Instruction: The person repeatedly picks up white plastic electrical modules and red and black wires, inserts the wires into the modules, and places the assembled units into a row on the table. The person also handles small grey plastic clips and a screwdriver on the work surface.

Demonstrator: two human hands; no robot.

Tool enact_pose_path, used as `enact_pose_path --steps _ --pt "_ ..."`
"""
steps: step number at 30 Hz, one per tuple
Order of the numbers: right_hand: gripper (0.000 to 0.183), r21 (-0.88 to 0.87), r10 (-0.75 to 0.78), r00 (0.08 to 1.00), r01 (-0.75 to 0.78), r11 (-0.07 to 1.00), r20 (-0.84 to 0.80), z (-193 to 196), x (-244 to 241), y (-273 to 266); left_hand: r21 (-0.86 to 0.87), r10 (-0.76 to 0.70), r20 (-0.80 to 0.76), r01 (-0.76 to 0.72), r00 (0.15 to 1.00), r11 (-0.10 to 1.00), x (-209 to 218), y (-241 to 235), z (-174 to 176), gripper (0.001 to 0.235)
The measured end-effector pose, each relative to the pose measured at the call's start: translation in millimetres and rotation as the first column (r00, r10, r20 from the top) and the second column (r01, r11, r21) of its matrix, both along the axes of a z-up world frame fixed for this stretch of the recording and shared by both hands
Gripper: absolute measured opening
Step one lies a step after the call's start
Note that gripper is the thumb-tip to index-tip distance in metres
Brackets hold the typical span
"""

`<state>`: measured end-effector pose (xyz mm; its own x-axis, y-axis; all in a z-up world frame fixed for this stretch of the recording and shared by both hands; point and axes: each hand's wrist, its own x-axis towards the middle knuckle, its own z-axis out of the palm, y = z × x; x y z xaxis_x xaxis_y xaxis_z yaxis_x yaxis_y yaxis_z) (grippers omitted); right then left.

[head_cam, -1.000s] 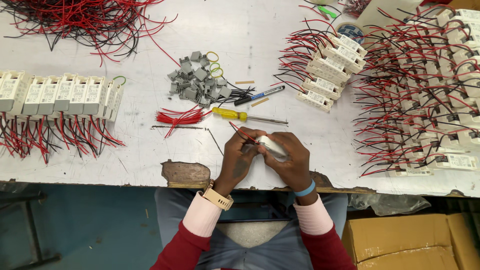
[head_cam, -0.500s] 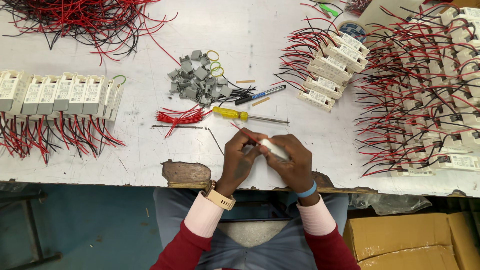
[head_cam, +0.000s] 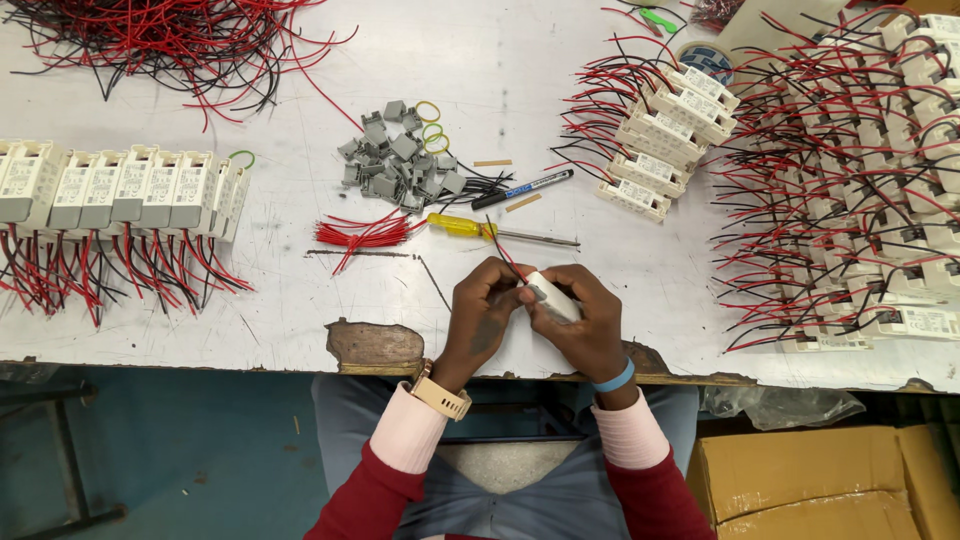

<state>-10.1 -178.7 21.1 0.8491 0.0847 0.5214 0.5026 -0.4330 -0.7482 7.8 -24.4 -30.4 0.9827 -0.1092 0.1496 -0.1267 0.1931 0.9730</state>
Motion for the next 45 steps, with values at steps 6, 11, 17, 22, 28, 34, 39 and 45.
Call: enact_pose_path --steps 6,11,17,22,28,34,39,45 --pt "0.025 -0.033 -0.065 0.998 0.066 0.997 0.022 0.9 -5.4 -1.9 -0.087 -0.070 -0.009 0.069 0.998 0.994 0.8 -4.5 -12.7 0.019" --pt "0.029 -0.053 -0.035 0.998 0.038 0.998 0.061 0.2 -2.1 -1.1 -0.115 -0.004 -0.070 -0.005 0.998 0.993 3.1 -4.5 -12.7 0.016" --pt "0.040 -0.012 -0.036 0.999 0.036 0.999 0.025 -0.2 2.7 1.0 -0.002 0.304 -0.086 -0.306 0.949 0.952 5.9 -4.6 -5.3 0.024" --pt "0.043 -0.033 0.088 0.996 -0.088 0.996 -0.010 -6.9 2.6 -6.5 -0.179 0.289 -0.171 -0.318 0.942 0.931 5.0 -1.9 -12.9 0.023" --pt "0.032 -0.046 0.051 0.999 -0.051 0.998 0.000 -7.2 4.5 -5.5 -0.230 0.321 -0.135 -0.345 0.937 0.910 -4.6 5.1 8.5 0.020" --pt "0.027 -0.078 0.066 0.995 -0.071 0.994 -0.072 -20.9 5.1 -14.5 0.463 0.186 0.663 -0.593 0.725 0.659 -30.5 21.9 58.7 0.038" --pt "0.031 0.010 0.166 0.983 -0.166 0.986 -0.081 -24.8 1.4 -11.8 0.826 -0.277 0.475 -0.314 0.835 0.468 -25.9 34.2 75.1 0.050" --pt "0.045 0.070 0.123 0.992 -0.124 0.990 0.018 -22.1 0.8 -9.6 0.576 0.156 0.413 -0.390 0.897 0.718 -10.5 87.9 53.2 0.052"
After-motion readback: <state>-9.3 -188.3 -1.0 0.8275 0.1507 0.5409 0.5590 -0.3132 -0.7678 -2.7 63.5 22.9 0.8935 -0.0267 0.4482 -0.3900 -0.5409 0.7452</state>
